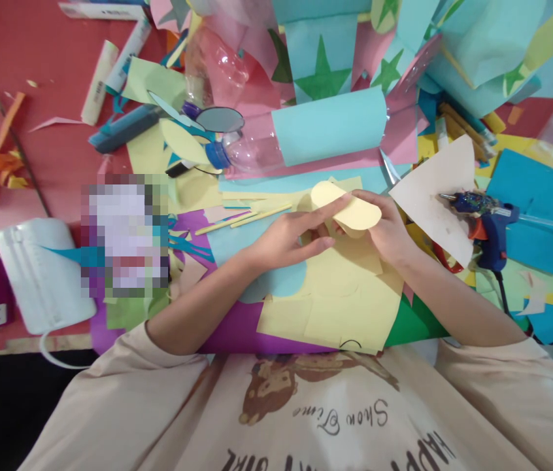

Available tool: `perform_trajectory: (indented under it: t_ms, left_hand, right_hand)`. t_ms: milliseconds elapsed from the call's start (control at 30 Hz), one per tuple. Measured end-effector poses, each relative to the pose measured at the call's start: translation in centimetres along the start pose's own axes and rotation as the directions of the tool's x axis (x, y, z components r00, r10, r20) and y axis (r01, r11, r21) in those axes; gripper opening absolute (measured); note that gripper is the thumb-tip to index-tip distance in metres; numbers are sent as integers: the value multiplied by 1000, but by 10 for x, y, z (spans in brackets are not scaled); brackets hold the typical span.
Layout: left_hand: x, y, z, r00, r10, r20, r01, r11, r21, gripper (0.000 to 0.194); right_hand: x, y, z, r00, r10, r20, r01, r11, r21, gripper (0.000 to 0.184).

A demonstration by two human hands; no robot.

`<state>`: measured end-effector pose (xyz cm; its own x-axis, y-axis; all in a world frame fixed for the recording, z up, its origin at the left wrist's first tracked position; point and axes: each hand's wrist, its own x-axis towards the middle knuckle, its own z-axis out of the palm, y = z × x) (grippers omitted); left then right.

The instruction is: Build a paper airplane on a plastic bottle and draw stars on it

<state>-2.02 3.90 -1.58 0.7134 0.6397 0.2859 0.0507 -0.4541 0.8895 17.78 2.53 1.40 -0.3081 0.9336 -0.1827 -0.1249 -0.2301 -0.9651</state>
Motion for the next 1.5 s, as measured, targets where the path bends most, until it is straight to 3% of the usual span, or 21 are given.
perform_trajectory:
  t_ms: [633, 767, 1033, 1167, 1333, 1500]
  left_hand:
    - [2, 6, 0, 998, 55, 13, -57, 979, 194, 62]
    - [2, 5, 1, 997, 71, -9, -66, 968, 241, 60]
    - [2, 0, 2, 982, 166, -95, -136, 954, 267, 54]
    - [3, 1, 1, 965, 204, -164, -162, 958, 238, 47]
    - [3, -1, 1, 899, 269, -345, -164, 938, 305, 27]
    - [4, -1, 1, 867, 298, -399, -165, 928, 335, 26]
  right_hand:
    - [1, -1, 0, 1000, -27, -14, 26, 997, -66, 34]
    - [0, -1, 1, 999, -35, -10, 35, 999, -25, 29]
    - [-2, 1, 0, 999, 23, -45, -24, 999, -40, 23]
    - [-3, 2, 0, 1000, -14, -16, 13, 998, -63, 25]
    - [0, 3, 3, 997, -68, 43, 72, 993, -95, 26]
    - [0, 2, 2, 998, -60, -8, 59, 993, -99, 22]
